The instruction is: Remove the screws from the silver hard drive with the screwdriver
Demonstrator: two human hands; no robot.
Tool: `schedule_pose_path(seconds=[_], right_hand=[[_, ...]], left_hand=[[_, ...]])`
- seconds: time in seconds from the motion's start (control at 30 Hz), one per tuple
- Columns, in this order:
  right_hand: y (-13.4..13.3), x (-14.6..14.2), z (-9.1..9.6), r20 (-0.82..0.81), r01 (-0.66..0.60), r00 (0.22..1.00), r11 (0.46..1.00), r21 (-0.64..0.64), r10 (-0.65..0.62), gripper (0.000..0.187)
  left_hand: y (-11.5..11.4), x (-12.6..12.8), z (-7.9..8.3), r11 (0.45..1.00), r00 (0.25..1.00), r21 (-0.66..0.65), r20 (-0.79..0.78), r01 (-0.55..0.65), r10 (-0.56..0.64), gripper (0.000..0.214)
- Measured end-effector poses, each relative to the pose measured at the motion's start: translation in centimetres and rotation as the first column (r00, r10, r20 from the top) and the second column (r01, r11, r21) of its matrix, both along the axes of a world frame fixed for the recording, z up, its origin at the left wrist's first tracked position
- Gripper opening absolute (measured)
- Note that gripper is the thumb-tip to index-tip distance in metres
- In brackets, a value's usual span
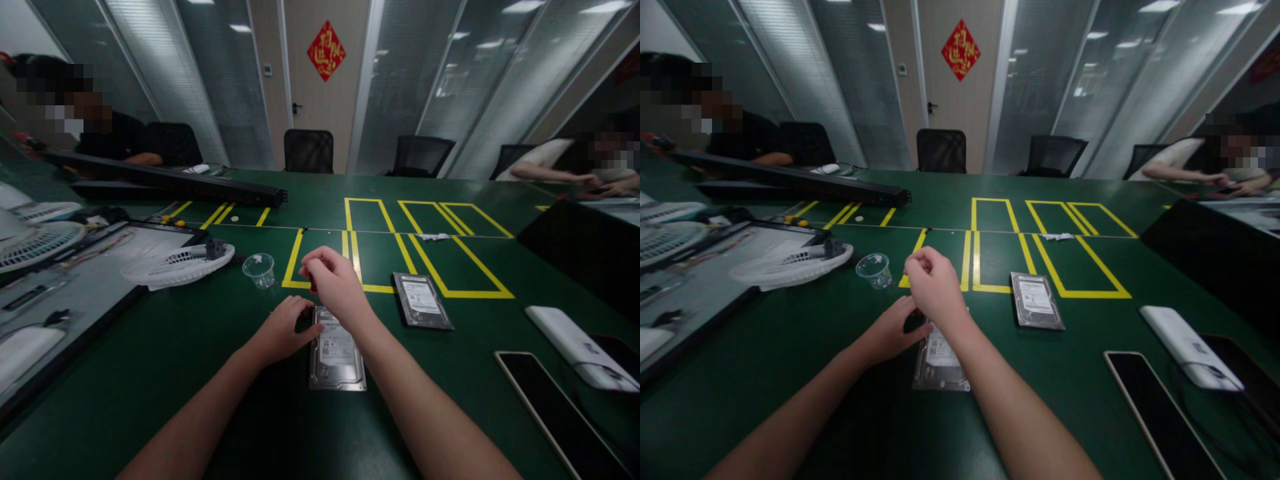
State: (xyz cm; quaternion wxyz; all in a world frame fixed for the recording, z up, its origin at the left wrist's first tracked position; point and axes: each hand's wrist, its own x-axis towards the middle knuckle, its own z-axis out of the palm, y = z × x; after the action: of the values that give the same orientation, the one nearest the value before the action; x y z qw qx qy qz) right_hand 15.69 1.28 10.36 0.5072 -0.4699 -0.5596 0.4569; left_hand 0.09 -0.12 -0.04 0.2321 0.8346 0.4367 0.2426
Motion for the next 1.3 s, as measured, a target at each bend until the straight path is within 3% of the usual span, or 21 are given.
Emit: schedule_pose_path(seconds=[0.1, 0.33, 0.5, 0.73, 1.0, 1.3], right_hand=[[0.03, -0.09, -0.11, -0.002, 0.027, 1.0, 0.999, -0.027, -0.027, 0.009], [0.18, 0.12, -0.23, 0.072, 0.033, 0.997, 0.997, 0.073, -0.038, 0.014], [0.07, 0.12, 0.03, 0.055, -0.008, 0.998, 0.999, 0.046, 0.006, 0.014], [-0.02, -0.16, -0.1, -0.003, 0.037, 0.999, 0.998, -0.05, -0.038, 0.008], [0.03, 0.32, -0.16, 0.102, 0.025, 0.994, 0.996, 0.081, -0.034, 0.015], [0.01, -0.28, -0.17, -0.011, -0.011, 1.0, 1.0, -0.025, 0.011, 0.009]], left_hand=[[0.0, -0.01, -0.06, 1.0, 1.0, 0.003, 0.006, 0.0, 0.0, 0.023], [0.03, -0.07, -0.08, 1.0, 1.0, -0.003, -0.006, -0.003, 0.003, 0.021], [0.07, -0.07, -0.12, 1.0, 1.0, -0.008, -0.021, -0.008, 0.008, 0.023], [0.06, -0.05, -0.3, 1.0, 1.0, -0.001, -0.002, -0.005, 0.005, 0.024], [-0.04, -0.01, 0.26, 1.0, 1.0, -0.009, -0.018, -0.009, 0.009, 0.025], [0.03, -0.1, -0.61, 1.0, 1.0, 0.005, 0.015, -0.01, 0.01, 0.027]])
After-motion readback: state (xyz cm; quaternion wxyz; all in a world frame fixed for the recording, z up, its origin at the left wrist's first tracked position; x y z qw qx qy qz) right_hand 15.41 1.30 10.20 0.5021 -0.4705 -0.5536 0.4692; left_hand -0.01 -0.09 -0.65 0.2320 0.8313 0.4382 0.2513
